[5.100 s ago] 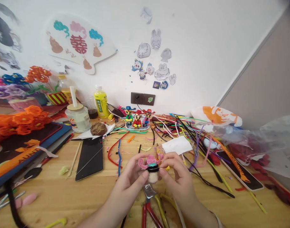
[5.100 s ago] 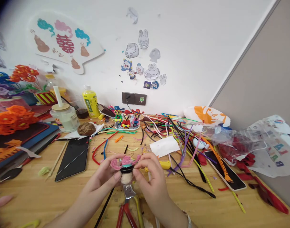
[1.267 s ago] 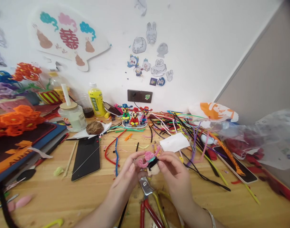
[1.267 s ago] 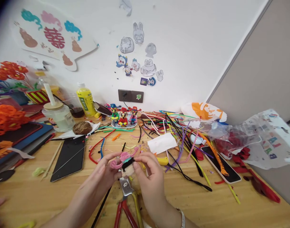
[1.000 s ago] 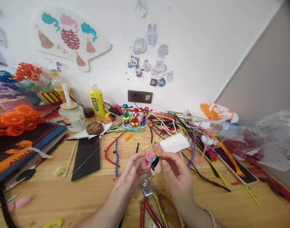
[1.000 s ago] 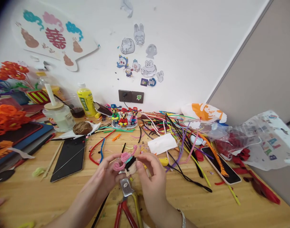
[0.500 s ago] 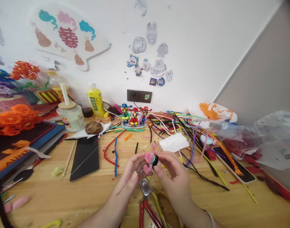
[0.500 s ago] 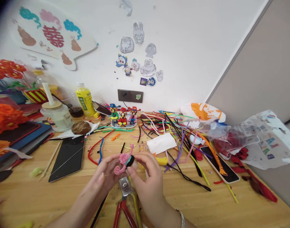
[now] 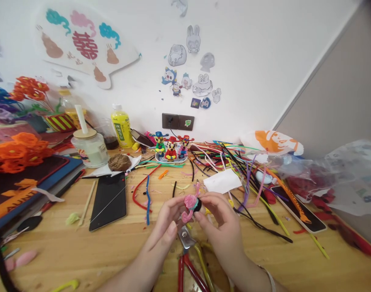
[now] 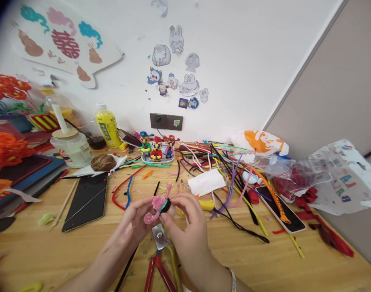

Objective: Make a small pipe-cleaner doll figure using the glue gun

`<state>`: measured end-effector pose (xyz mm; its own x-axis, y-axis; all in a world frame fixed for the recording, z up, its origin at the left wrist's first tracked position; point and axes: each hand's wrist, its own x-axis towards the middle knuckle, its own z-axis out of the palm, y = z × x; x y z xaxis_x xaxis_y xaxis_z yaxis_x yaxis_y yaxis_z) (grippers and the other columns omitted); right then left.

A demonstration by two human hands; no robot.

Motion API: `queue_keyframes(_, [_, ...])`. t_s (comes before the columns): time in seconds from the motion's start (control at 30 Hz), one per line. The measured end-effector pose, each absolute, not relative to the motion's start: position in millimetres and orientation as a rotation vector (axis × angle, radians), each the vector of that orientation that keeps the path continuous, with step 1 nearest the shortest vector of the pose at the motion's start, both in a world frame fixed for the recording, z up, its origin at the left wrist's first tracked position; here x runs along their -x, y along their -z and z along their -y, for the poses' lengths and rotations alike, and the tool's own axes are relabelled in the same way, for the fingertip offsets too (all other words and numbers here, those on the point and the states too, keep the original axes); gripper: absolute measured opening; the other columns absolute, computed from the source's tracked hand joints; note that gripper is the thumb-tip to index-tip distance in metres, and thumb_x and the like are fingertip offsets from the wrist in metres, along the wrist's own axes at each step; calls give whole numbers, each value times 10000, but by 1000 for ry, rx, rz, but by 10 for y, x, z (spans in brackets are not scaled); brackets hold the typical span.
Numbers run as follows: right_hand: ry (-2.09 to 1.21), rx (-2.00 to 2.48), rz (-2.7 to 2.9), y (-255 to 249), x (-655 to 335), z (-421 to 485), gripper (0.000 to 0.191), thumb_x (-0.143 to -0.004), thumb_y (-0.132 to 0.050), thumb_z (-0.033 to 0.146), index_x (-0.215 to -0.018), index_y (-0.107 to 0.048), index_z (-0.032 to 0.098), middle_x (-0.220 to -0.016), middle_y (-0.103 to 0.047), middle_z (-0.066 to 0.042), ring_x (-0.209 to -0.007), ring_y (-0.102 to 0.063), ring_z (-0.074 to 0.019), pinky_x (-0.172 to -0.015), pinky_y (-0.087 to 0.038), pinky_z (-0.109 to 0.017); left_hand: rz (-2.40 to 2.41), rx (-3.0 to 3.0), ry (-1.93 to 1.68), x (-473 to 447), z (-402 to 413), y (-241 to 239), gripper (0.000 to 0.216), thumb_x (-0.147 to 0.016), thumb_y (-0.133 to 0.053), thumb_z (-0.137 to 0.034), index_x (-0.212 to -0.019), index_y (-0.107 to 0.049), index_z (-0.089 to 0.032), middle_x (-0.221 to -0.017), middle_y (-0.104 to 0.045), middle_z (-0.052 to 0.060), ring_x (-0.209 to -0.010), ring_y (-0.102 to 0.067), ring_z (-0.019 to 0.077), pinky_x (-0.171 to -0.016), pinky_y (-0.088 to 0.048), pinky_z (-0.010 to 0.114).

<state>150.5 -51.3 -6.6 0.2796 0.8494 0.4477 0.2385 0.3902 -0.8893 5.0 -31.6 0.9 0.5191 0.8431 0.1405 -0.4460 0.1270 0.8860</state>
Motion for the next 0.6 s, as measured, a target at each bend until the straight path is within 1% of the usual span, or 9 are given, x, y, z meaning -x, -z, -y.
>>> queue_keyframes(0.13, [-720,1121,1182,85,-1500,501,191,-701,-616,210,-887,-574,209,-950,-564,-66,-868,-549,-192,-688,-503,-315,-436,-1075,-972,-55,302,17,451,-755,-499,-477,-1134,-497,-232,-1272,-458,92,-1217,-322,273,-1003,-257,438])
queue_keyframes(0.2, [-795,1101,1126,96,-1500,489,208,-705,-619,235,-905,-566,213,-944,-576,-61,-842,-562,-185,-677,-501,-310,-405,-1059,-981,-71,263,89,470,-750,-497,-488,-1141,-500,-227,-1268,-459,99,-1188,-357,282,-976,-293,443])
queue_keyframes(0.3, [-874,1070,1065,99,-1506,461,210,-698,-631,256,-894,-567,215,-908,-597,-48,-843,-569,-183,-694,-487,-306,-330,-1012,-1007,-100,180,202,446,-740,-503,-497,-1101,-542,-238,-1205,-517,87,-1098,-444,270,-889,-381,417])
queue_keyframes(0.37, [-916,1058,1038,91,-1516,440,216,-690,-640,279,-882,-566,214,-885,-610,-43,-840,-573,-182,-700,-478,-300,-315,-961,-1015,-111,137,223,420,-747,-503,-481,-1070,-569,-222,-1151,-554,92,-1031,-491,258,-857,-402,406])
queue_keyframes(0.5, [-1057,1041,971,75,-1548,408,264,-663,-664,344,-866,-559,213,-837,-624,-29,-803,-584,-173,-697,-470,-292,-398,-884,-992,-103,132,111,338,-788,-476,-417,-1007,-595,-188,-1062,-596,101,-894,-561,233,-804,-436,411])
queue_keyframes(0.6, [-1196,1021,886,87,-1558,405,274,-650,-679,354,-851,-572,202,-815,-627,-24,-776,-589,-168,-680,-477,-291,-530,-901,-981,-89,157,-2,263,-777,-507,-375,-937,-576,-177,-952,-616,79,-775,-593,210,-673,-489,370])
